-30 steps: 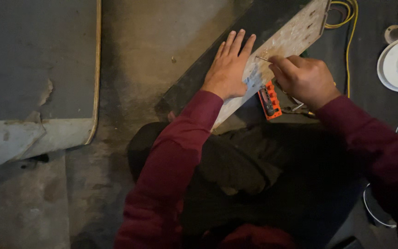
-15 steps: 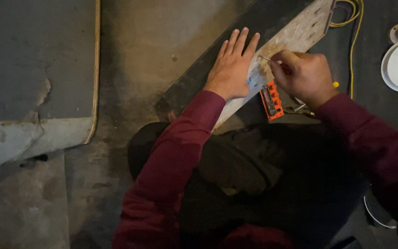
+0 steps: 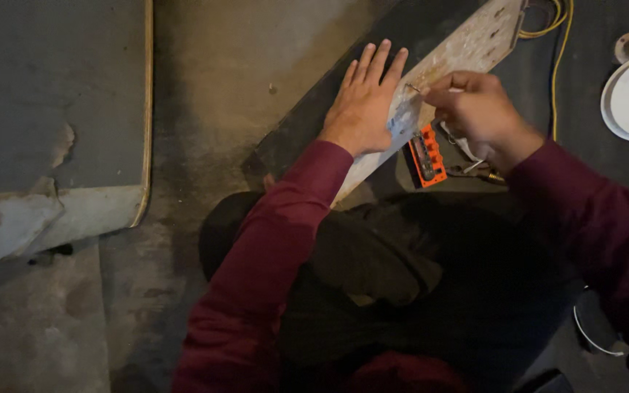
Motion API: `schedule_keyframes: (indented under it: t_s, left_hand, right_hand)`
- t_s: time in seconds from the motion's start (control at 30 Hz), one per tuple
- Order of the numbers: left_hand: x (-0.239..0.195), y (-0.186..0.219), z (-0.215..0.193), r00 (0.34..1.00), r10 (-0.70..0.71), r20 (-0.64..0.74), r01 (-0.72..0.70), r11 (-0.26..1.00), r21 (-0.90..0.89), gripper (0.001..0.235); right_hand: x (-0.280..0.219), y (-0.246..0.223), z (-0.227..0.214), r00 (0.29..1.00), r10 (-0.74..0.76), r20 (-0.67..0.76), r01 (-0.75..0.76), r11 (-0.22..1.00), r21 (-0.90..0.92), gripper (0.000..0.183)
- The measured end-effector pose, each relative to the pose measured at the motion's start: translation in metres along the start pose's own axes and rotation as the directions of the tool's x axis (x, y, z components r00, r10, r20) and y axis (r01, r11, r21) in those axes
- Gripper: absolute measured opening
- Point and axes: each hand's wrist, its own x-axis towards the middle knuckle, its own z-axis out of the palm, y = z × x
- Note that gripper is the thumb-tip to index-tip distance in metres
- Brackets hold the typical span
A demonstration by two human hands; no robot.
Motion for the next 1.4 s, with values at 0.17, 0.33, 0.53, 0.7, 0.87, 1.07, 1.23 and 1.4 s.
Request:
schedule_keyframes:
  t_s: [0.17,0.33,0.53,0.7,0.87,1.07,1.23,1.4]
  left_hand:
    - [0.001,0.001,0.003,1.0,-0.016,0.0,0.016,1.0,-0.003,0.121]
    - [0.002,0.002,0.002,1.0,-0.022,-0.012,0.022,1.0,0.0,0.123]
    - [0.002,0.003,0.001,0.999,-0.039,0.016,0.039,0.999,0.009,0.122]
    - [0.003,0.004,-0.001,0.998,-0.06,0.034,0.06,0.998,0.003,0.122]
    - [0.001,0.006,-0.002,0.998,-0.05,0.027,0.049,0.999,0.019,0.12]
    - [0.005,0.006,-0.002,0.997,-0.059,0.057,0.057,0.998,0.033,0.123]
    - [0.001,0.003,-0.003,0.999,-0.032,-0.001,0.032,0.999,-0.019,0.123]
    - [0.005,0.003,0.006,0.998,-0.051,0.041,0.049,0.998,0.042,0.128]
  right_hand:
    - [0.007,0.001,-0.002,0.971,0.222,0.084,-0.235,0.95,0.207,0.006]
    - [-0.004,0.015,0.003,0.838,-0.544,0.047,0.509,0.747,-0.427,0.016]
    - [-0.024,0.008,0.0,0.516,-0.811,0.276,0.578,0.092,-0.811,0.011]
    - [-0.024,0.003,0.004,0.428,-0.811,0.399,0.505,-0.152,-0.85,0.011]
    - [-0.023,0.001,0.0,0.402,-0.798,0.448,0.509,-0.212,-0.834,0.007]
    - [-0.022,0.0,0.001,0.43,-0.81,0.399,0.546,-0.119,-0.829,0.006]
    - [-0.017,0.0,0.005,0.566,-0.797,0.211,0.59,0.213,-0.779,0.01]
    - [-0.011,0.008,0.001,0.605,-0.787,0.124,0.598,0.346,-0.723,0.012]
